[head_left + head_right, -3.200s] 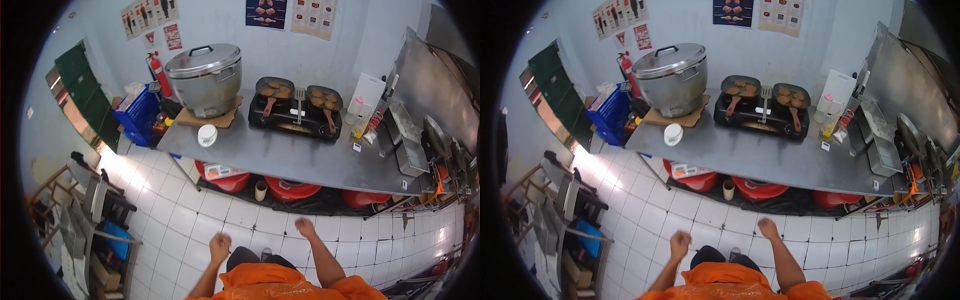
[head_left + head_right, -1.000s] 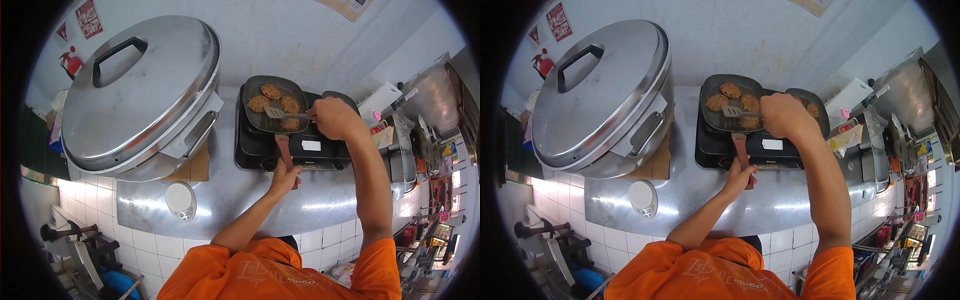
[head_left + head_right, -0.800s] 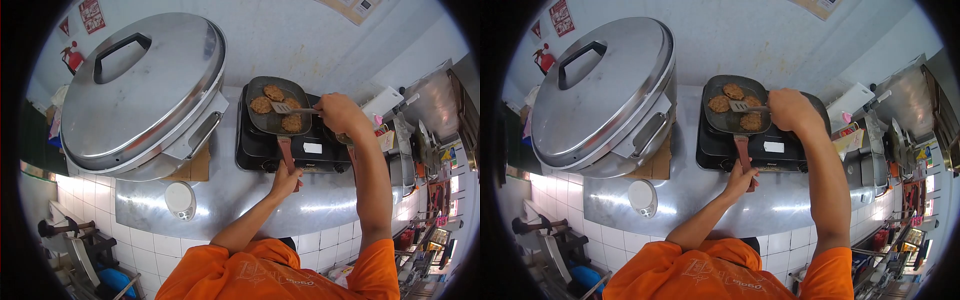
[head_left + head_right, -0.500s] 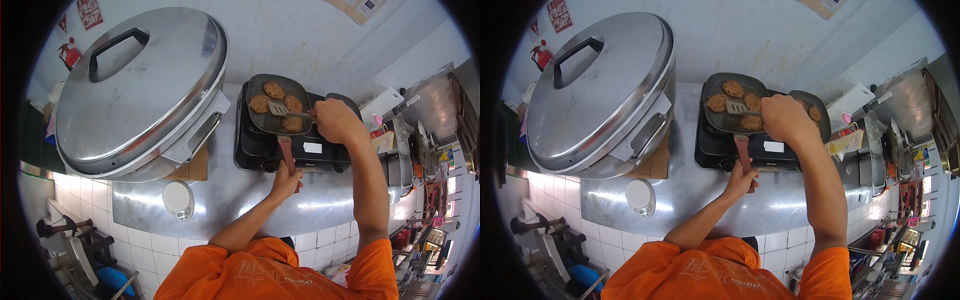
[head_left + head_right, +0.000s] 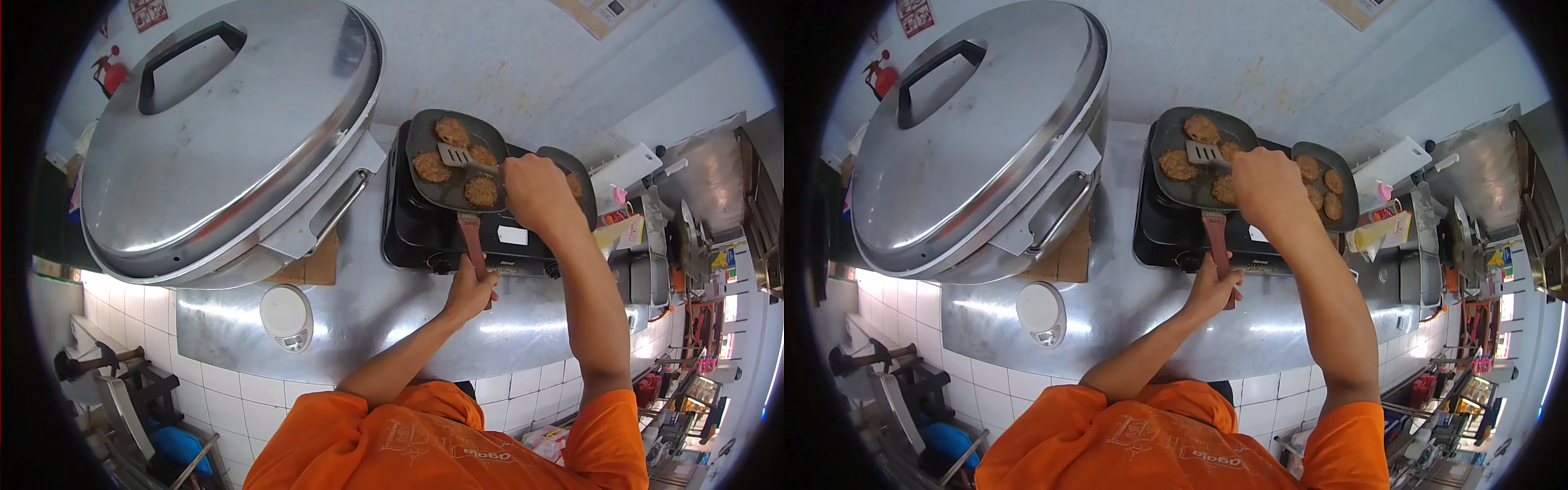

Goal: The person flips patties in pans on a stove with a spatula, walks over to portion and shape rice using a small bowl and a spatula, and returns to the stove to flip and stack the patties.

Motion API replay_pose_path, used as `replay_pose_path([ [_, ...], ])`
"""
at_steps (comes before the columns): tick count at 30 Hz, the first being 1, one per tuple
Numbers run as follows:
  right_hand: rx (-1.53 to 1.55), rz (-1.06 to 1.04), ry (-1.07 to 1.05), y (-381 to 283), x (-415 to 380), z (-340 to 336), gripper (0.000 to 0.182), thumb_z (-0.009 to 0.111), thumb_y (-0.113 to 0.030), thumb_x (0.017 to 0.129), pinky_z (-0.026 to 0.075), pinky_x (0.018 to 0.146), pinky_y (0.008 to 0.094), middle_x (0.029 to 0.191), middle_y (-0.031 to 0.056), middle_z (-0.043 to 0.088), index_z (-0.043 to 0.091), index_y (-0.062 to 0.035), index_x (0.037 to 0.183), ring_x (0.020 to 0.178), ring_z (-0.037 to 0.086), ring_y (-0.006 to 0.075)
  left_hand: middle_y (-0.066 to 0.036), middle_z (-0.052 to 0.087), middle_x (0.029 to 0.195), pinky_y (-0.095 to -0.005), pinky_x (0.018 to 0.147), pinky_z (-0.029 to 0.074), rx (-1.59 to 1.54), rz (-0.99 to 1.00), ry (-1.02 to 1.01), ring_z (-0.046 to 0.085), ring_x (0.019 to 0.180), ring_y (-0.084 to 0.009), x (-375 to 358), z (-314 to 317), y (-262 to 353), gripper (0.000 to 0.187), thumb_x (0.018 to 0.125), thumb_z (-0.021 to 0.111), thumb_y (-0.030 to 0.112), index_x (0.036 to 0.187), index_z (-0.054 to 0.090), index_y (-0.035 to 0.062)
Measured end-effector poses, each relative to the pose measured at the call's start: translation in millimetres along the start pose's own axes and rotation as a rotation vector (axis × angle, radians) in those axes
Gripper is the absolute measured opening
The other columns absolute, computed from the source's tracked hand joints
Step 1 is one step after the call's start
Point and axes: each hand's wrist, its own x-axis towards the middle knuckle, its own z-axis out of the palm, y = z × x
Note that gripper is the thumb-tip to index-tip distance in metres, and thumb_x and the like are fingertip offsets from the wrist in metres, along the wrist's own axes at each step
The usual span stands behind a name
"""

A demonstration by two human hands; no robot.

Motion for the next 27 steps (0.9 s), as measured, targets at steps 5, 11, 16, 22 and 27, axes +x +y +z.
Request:
replay_pose_path([
  [5, 0.047, 0.034, 0.096, 5, 0, 11, 0.014, 0.065, -0.001, 0.079, 0.058, 0.082, 0.0485, 0.09, 0.0258, 0.072, 0.074, 0.0021, 0.09, 0.09, 0.071, 0.0429, -0.013, 0.061, 0.093, -0.0328, 0.05, 0.052, 0.013, 0.012, 0.015, 0.068, 0.061, -0.0192, 1, -1, 3, 0.044, 0.093, 0.064, 0.011, 0.126, 0.037, -0.0015],
  [11, 0.067, -0.042, 0.033, 22, -5, 10, 0.026, 0.064, -0.006, 0.084, 0.054, 0.082, 0.051, 0.09, 0.025, 0.07, 0.076, -0.0074, 0.107, 0.089, 0.068, 0.0433, -0.013, 0.062, 0.092, -0.0325, 0.048, 0.052, -0.003, -0.041, 0.002, 0.069, 0.062, -0.0193, -4, -2, 5, 0.044, 0.094, 0.065, 0.012, 0.125, 0.037, -0.0007],
  [16, 0.005, -0.04, -0.028, 12, -7, -5, 0.023, 0.063, -0.006, 0.084, 0.054, 0.083, 0.0511, 0.095, 0.0242, 0.071, 0.076, -0.0058, 0.102, 0.09, 0.068, 0.0426, -0.012, 0.061, 0.09, -0.0327, 0.047, 0.052, 0.013, -0.004, 0.025, 0.069, 0.061, -0.0193, -1, -1, 1, 0.04, 0.094, 0.066, 0.013, 0.12, 0.038, 0.0],
  [22, 0.016, 0.046, -0.012, -16, 0, 7, 0.018, 0.062, -0.006, 0.085, 0.059, 0.075, 0.0487, 0.093, 0.0251, 0.071, 0.073, 0.0005, 0.097, 0.087, 0.072, 0.0411, -0.012, 0.06, 0.09, -0.0324, 0.047, 0.051, 0.013, 0.029, 0.043, 0.068, 0.059, -0.0194, -1, 2, 1, 0.043, 0.094, 0.067, 0.015, 0.122, 0.039, -0.0023],
  [27, 0.063, 0.189, 0.122, -31, -15, 78, 0.038, 0.055, -0.008, 0.092, 0.059, 0.065, 0.0458, 0.099, 0.0216, 0.065, 0.06, -0.0026, 0.13, 0.079, 0.073, 0.0377, -0.012, 0.06, 0.09, -0.0317, 0.049, 0.051, 0.041, 0.003, 0.028, 0.068, 0.059, -0.0199, -2, 1, 5, 0.046, 0.094, 0.068, 0.015, 0.125, 0.039, -0.0038],
])
